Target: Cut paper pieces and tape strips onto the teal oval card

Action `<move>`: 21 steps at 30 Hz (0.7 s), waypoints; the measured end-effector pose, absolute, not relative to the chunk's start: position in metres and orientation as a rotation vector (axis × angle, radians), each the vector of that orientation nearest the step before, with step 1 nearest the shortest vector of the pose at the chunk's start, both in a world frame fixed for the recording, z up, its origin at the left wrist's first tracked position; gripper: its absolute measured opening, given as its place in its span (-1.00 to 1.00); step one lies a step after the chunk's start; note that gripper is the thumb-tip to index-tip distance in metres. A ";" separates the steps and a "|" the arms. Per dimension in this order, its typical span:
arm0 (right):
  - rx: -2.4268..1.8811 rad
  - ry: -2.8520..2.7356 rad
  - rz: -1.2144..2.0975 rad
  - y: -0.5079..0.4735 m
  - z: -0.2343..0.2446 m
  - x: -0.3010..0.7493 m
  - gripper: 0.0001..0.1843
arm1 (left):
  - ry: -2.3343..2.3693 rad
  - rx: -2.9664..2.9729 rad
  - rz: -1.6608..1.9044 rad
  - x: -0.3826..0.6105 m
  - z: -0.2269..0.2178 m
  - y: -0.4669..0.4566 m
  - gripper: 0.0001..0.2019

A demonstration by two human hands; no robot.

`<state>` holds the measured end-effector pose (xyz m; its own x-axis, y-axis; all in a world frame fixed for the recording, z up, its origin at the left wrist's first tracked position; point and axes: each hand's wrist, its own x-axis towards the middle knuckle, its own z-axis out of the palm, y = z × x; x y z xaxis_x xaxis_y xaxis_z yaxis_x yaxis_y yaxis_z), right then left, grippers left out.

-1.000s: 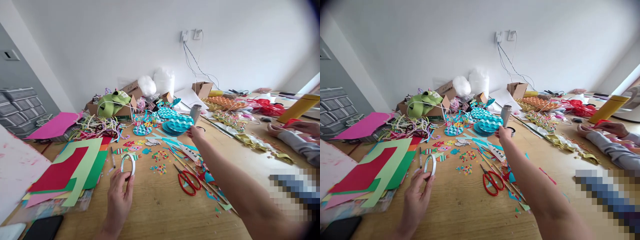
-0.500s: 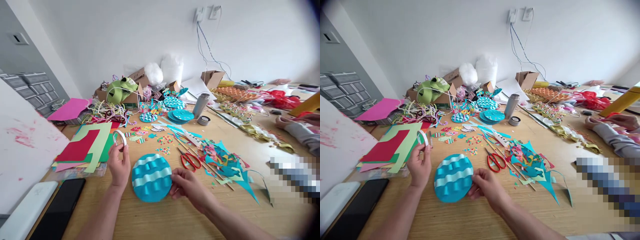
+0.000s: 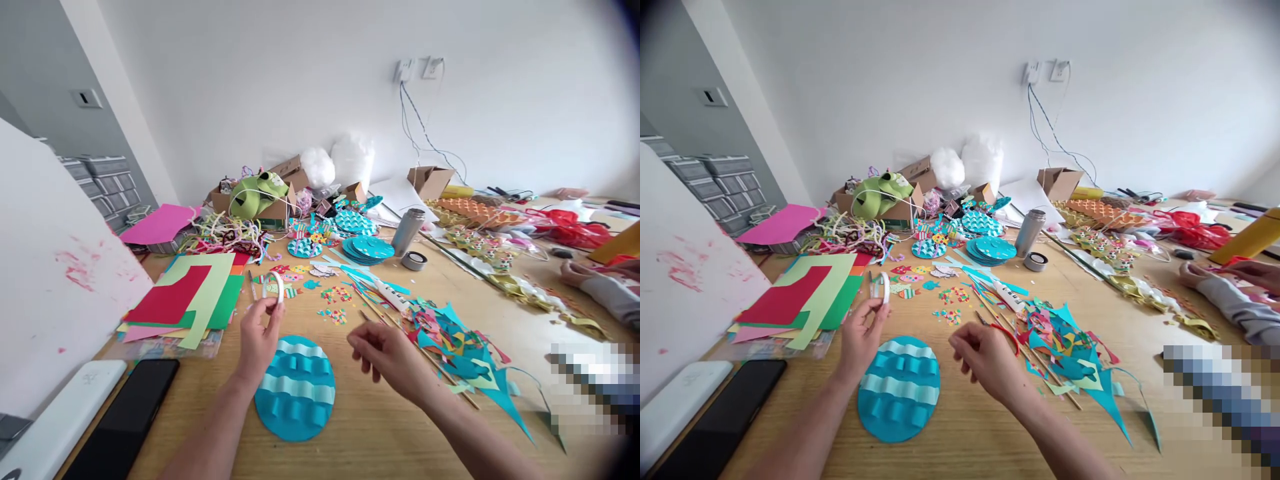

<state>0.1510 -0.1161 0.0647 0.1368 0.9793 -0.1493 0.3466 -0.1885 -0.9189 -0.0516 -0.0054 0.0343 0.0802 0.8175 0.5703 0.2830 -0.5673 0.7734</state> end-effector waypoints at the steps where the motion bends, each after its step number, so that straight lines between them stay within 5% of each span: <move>1: -1.584 -1.285 0.973 -0.107 0.070 0.150 -0.67 | 1.012 1.851 1.413 -0.050 0.036 -0.008 -0.83; 8: -1.224 -1.057 0.733 -0.073 0.044 0.121 -0.74 | 0.855 1.973 1.157 -0.044 0.035 -0.016 -0.87; 21: -1.325 -1.380 0.466 -0.077 0.035 0.136 -0.86 | 0.735 2.603 1.061 -0.034 0.031 -0.024 -0.90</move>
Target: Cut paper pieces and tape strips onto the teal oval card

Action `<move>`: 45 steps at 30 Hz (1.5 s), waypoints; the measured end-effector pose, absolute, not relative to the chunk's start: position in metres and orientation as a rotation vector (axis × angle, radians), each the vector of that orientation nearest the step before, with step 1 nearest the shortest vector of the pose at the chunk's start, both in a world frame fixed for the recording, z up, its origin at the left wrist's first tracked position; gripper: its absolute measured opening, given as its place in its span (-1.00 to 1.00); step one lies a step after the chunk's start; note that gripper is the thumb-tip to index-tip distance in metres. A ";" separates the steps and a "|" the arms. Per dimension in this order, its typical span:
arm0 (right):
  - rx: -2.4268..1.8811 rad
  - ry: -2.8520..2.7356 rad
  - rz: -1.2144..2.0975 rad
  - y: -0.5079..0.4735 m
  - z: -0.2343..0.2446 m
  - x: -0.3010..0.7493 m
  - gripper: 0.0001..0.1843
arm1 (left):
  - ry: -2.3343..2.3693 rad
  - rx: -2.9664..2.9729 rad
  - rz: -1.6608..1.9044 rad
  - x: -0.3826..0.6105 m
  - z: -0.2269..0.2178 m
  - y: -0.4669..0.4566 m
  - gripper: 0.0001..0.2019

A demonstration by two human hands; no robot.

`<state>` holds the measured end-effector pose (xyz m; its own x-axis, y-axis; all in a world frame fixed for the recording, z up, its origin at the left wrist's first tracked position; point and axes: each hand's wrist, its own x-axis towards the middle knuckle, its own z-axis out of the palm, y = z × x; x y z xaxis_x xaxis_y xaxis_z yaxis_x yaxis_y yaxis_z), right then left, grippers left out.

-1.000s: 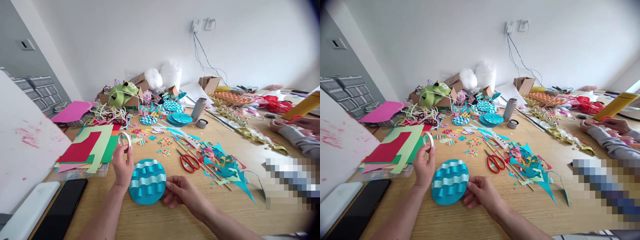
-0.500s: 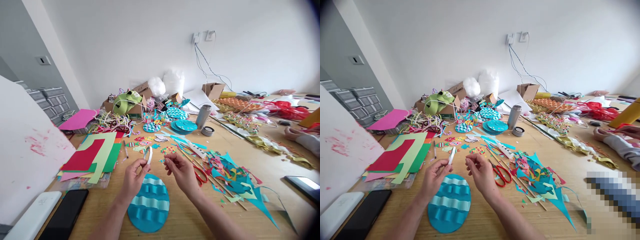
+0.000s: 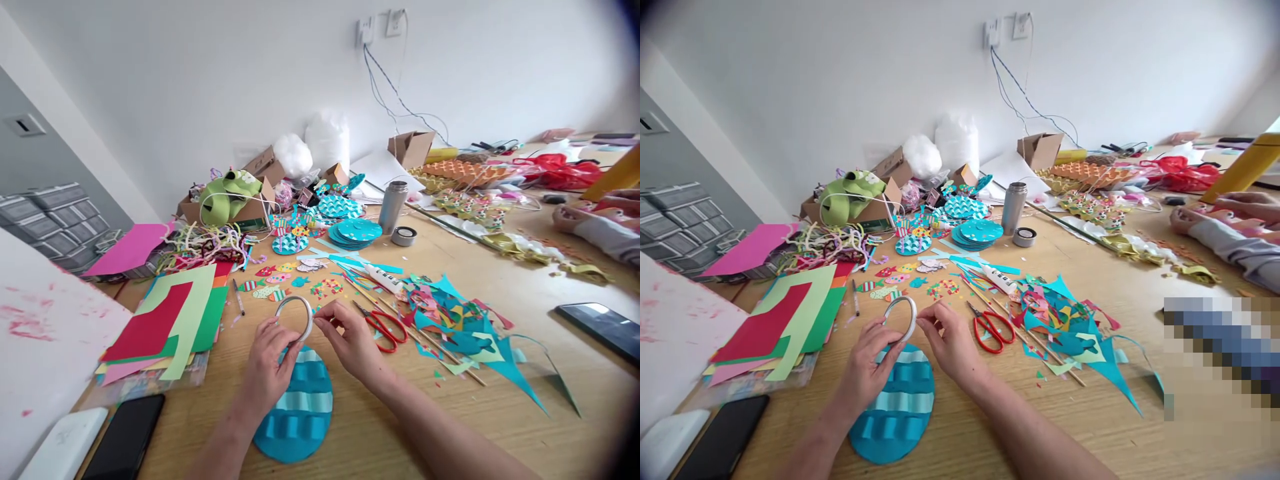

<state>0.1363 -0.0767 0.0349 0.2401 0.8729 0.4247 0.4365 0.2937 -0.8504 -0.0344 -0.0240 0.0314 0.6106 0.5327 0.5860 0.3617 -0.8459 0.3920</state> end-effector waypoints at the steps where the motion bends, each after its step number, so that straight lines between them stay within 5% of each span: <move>1: -1.323 -1.398 0.458 -0.077 0.034 0.136 -0.86 | 0.739 2.607 1.057 -0.034 0.031 -0.024 -0.90; 35: -1.340 -1.590 0.030 -0.082 0.038 0.135 -0.88 | 1.041 2.365 1.284 -0.041 0.029 -0.022 -0.92; 45: -2.584 -1.784 -0.008 -0.087 0.044 0.200 -0.83 | 1.164 2.234 1.489 -0.046 0.034 -0.015 -0.89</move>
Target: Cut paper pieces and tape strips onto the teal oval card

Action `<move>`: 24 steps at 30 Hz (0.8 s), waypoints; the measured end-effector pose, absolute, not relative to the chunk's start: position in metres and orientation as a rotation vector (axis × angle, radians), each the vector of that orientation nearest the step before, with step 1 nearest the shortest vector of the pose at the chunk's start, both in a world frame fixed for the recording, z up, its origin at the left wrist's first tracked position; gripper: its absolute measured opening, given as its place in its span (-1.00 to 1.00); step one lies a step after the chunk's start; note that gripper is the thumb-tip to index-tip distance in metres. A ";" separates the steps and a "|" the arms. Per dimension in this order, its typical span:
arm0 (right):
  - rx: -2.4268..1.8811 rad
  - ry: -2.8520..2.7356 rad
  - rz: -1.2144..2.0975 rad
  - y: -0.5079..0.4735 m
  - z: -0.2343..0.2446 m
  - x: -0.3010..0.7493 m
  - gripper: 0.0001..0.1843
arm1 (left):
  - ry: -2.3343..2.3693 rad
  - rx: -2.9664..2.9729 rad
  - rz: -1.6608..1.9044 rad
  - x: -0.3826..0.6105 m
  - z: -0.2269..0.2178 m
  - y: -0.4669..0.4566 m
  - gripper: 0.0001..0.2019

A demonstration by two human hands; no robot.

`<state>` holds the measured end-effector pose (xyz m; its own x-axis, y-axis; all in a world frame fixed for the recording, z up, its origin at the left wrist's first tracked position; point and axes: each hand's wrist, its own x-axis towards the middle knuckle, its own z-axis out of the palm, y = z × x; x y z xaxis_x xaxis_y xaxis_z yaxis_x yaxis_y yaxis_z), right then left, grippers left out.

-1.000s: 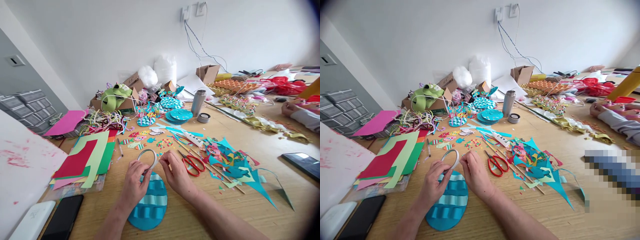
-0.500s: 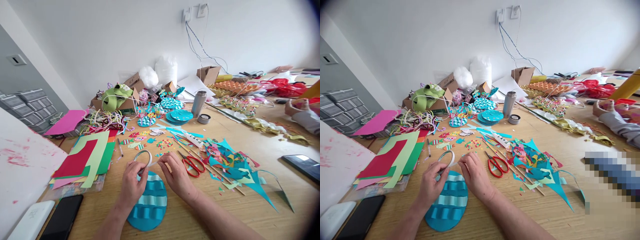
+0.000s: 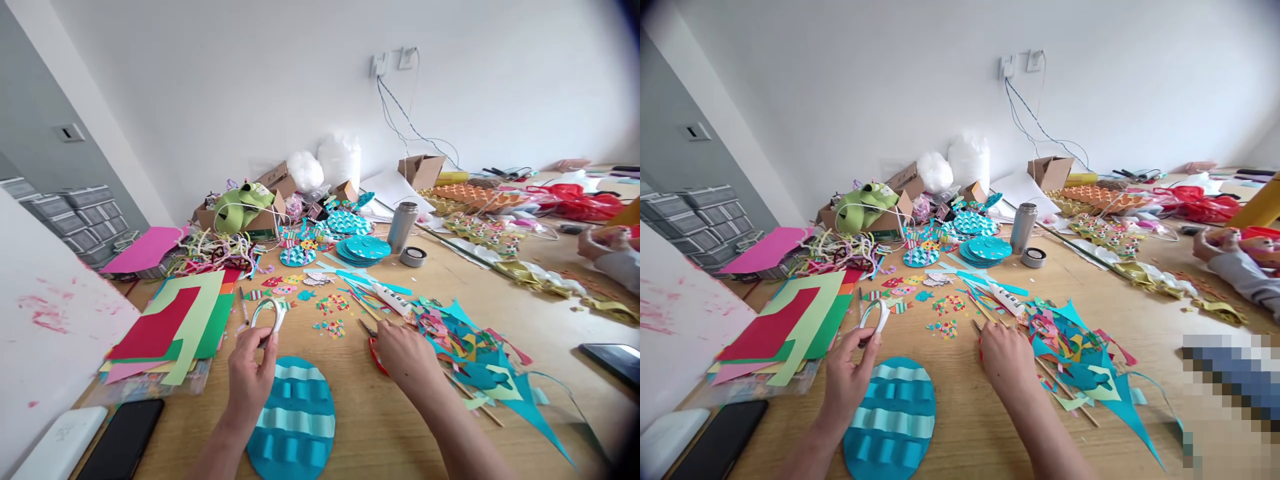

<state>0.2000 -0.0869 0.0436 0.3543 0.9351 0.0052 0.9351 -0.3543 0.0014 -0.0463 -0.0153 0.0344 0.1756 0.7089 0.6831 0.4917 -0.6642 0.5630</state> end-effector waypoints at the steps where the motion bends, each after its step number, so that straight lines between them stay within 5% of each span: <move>1: -2.639 -1.790 0.044 -0.088 0.043 0.203 -0.79 | 1.164 2.200 1.483 -0.046 0.034 -0.015 -0.89; 11: -2.703 -1.801 0.235 -0.090 0.057 0.204 -0.66 | 1.204 1.817 1.379 -0.047 0.032 -0.013 -0.79; 17: -2.496 -1.781 0.176 -0.088 0.060 0.204 -0.81 | 1.146 1.614 1.339 -0.046 0.033 -0.010 -0.77; 24: -1.625 -1.529 0.946 -0.085 0.053 0.177 -0.89 | 1.107 1.603 1.283 -0.045 0.039 -0.014 -0.82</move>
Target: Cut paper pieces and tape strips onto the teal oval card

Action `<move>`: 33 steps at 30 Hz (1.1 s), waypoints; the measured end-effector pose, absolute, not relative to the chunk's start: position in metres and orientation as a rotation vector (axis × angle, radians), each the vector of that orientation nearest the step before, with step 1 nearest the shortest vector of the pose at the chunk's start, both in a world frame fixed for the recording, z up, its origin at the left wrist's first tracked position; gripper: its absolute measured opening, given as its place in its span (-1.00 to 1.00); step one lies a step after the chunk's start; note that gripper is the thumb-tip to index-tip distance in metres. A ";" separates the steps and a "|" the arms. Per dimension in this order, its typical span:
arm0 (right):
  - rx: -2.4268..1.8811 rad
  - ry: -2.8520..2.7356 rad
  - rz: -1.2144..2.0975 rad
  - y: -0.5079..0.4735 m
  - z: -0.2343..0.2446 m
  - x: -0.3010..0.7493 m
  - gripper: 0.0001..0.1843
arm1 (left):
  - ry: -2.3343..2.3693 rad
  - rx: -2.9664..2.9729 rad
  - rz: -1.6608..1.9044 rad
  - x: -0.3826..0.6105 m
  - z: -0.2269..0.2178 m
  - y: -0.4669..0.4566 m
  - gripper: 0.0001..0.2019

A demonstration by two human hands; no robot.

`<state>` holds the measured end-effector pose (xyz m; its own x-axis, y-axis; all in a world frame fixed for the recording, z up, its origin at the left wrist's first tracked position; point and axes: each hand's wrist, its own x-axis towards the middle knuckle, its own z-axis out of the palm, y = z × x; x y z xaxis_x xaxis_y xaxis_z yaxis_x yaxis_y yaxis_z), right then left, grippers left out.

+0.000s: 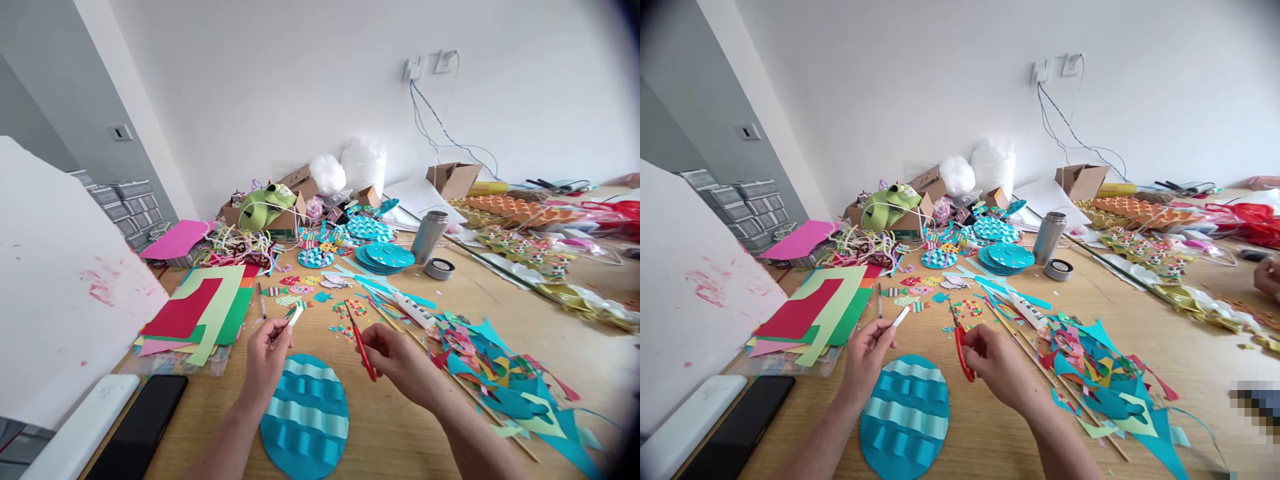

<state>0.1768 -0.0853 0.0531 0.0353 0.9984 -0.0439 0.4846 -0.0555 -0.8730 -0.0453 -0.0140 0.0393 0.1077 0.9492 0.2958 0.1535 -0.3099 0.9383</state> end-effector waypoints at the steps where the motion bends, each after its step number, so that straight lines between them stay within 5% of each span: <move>1: -1.505 -1.491 1.059 -0.086 0.053 0.170 -0.89 | 1.099 1.609 1.275 -0.045 0.040 -0.015 -0.82; 5: -1.230 -1.398 1.283 -0.087 0.053 0.147 -0.81 | 1.057 1.607 1.241 -0.045 0.041 -0.018 -0.81; 12: -1.311 -1.586 1.125 -0.093 0.057 0.142 -0.62 | 0.992 1.512 1.192 -0.043 0.044 -0.019 -0.80; 33: -1.590 -1.780 0.758 -0.093 0.049 0.135 -0.62 | 0.881 1.486 1.043 -0.040 0.048 -0.026 -0.80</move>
